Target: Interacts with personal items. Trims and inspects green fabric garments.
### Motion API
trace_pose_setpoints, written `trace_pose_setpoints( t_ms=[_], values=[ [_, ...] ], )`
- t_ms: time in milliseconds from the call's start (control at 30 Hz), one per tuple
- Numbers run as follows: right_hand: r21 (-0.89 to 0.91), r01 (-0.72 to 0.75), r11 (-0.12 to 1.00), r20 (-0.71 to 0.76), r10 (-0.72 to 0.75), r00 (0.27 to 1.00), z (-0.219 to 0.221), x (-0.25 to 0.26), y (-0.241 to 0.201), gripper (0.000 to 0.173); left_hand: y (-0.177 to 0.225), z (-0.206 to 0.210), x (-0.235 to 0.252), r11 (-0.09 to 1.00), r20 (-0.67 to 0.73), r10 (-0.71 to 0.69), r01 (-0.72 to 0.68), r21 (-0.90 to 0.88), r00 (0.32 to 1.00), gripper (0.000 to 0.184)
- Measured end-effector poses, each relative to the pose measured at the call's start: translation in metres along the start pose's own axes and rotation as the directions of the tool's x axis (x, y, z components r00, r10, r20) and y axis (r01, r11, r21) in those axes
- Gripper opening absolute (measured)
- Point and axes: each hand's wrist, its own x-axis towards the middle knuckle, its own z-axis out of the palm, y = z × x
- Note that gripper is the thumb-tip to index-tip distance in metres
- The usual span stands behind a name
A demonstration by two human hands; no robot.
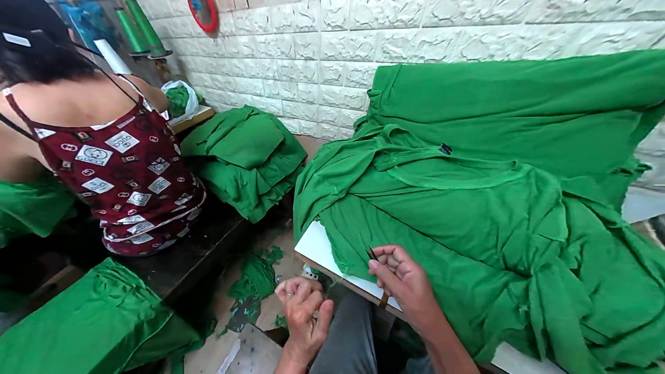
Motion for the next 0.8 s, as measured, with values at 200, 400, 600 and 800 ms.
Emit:
trace_pose_setpoints(
  t_ms=[200, 400, 600, 800],
  values=[
    [0.016, 0.007, 1.0, 0.003, -0.007, 1.0, 0.001, -0.002, 0.001, 0.023, 0.018, 0.02, 0.028, 0.986, -0.037, -0.021, 0.015, -0.168, 0.999, 0.026],
    [0.049, 0.05, 0.998, -0.017, -0.049, 0.999, -0.001, -0.005, 0.003, 0.024, 0.015, 0.032, 0.033, 0.999, 0.257, -0.018, 0.027, -0.032, 0.966, 0.013],
    [-0.268, 0.224, 0.937, 0.037, -0.223, 0.974, -0.011, -0.018, 0.006, 0.026, 0.018, 0.013, 0.029, 0.96, 0.398, -0.137, 0.221, -0.173, 0.907, 0.02],
    [-0.597, 0.364, 0.715, 0.125, -0.366, 0.922, -0.014, -0.025, 0.014, 0.024, 0.021, 0.013, 0.03, 0.903, 0.403, -0.232, 0.35, -0.247, 0.885, 0.02]
  ],
)
